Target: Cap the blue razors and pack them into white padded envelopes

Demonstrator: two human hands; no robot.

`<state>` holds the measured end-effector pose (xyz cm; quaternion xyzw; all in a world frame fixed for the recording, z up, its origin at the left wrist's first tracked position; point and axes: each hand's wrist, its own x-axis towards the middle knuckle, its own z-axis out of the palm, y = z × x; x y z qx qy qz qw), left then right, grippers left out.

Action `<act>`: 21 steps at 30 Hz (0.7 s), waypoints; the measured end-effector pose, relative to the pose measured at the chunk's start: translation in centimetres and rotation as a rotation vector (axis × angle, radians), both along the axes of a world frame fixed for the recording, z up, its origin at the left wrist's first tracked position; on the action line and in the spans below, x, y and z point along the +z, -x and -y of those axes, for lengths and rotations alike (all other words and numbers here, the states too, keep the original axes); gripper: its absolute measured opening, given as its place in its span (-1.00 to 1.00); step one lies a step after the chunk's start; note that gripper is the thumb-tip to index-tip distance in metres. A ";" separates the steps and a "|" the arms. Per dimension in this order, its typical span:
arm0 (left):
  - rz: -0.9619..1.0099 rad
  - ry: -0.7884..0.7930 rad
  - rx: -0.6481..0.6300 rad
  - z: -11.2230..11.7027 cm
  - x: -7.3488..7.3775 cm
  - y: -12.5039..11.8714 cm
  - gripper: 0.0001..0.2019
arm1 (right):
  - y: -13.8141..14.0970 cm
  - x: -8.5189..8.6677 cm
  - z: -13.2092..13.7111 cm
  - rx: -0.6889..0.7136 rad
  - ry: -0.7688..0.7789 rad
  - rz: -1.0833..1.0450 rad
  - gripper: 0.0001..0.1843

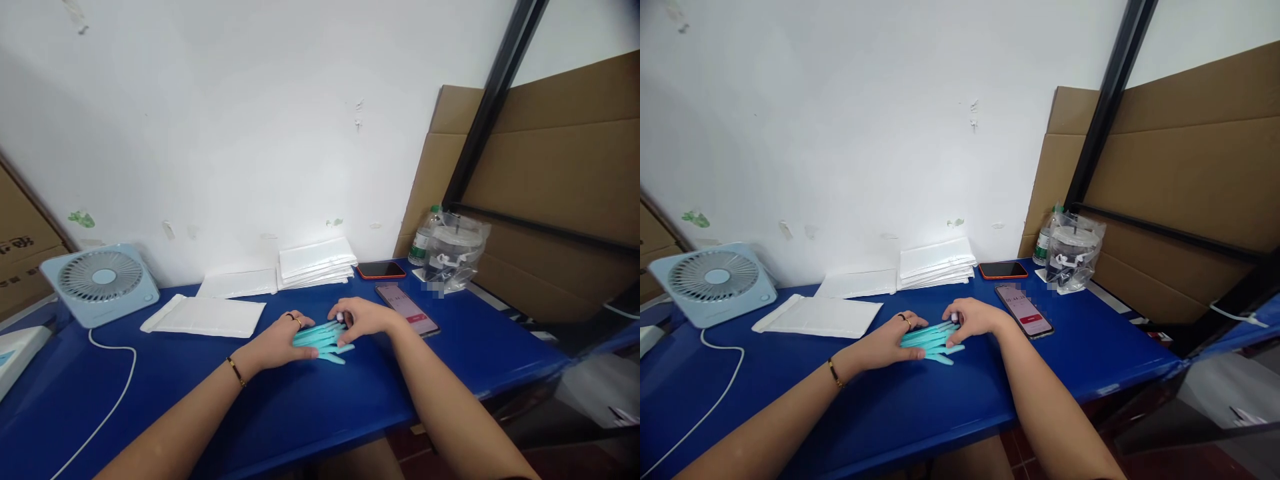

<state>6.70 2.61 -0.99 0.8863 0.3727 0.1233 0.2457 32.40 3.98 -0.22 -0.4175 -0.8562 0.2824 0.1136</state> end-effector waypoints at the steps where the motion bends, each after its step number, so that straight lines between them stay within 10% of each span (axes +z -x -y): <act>1: -0.014 -0.040 0.056 0.3 0.0 0.0 -0.36 | 0.1 0.0 0.1 -0.023 -0.025 -0.009 -0.26; 13: -0.226 -0.216 0.258 1.6 -4.1 -0.9 -0.12 | 6.6 -4.0 1.4 -0.149 -0.184 0.190 -0.22; 21: -0.114 -0.209 0.307 -0.1 -1.6 0.2 -0.41 | 3.2 -1.5 -2.3 -0.209 -0.323 -0.081 -0.54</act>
